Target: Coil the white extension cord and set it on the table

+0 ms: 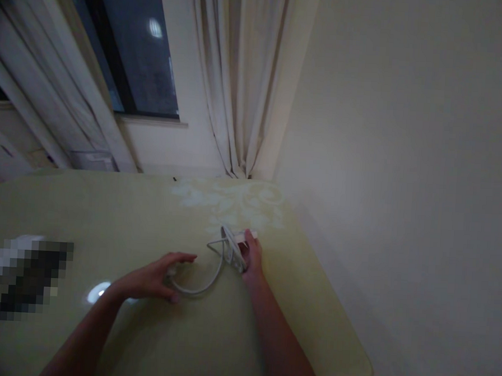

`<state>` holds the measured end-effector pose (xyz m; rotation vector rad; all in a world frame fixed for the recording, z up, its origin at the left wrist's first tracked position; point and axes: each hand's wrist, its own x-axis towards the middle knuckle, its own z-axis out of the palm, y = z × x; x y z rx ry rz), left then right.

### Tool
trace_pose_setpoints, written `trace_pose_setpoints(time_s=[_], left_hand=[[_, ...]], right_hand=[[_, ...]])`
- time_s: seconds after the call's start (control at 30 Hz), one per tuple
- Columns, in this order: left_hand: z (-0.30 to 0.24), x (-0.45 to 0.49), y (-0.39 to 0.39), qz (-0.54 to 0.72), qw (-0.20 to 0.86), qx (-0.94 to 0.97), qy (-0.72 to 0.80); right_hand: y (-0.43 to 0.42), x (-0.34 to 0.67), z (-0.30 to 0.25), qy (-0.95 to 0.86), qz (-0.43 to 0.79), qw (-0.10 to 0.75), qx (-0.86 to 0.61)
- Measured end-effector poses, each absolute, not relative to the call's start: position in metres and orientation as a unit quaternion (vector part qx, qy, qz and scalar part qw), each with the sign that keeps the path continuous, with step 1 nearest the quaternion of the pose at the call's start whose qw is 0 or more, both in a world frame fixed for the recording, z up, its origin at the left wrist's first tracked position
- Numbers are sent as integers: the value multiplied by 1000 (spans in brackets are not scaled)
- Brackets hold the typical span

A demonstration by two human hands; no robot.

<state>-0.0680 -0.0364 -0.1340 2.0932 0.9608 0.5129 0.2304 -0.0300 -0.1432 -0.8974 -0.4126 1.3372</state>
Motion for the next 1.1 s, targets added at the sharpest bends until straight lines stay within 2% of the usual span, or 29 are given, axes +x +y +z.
trace_pose_setpoints(time_s=[0.1, 0.23, 0.33, 0.5, 0.63, 0.83, 0.97, 1.1], left_hand=[[-127, -64, -38, 238, 459, 776, 362], [-129, -39, -39, 328, 422, 767, 354], [-131, -22, -41, 325, 480, 746, 329], [-123, -17, -41, 330, 537, 665, 401], [-114, -20, -40, 319, 574, 651, 381], [-113, -29, -36, 362, 552, 629, 410], [-123, -37, -31, 430, 577, 544, 432], [-133, -34, -24, 485, 576, 459, 472]], right_hand=[[-32, 226, -146, -186, 667, 597, -405], [-39, 209, -149, -143, 749, 529, -372], [-43, 197, -151, -143, 782, 501, -341], [-38, 205, -148, -165, 686, 620, -342], [-31, 218, -145, -187, 596, 688, -370], [-18, 250, -145, -155, 475, 773, -391], [-12, 276, -150, -99, 422, 804, -408], [-9, 278, -159, -92, 433, 786, -431]])
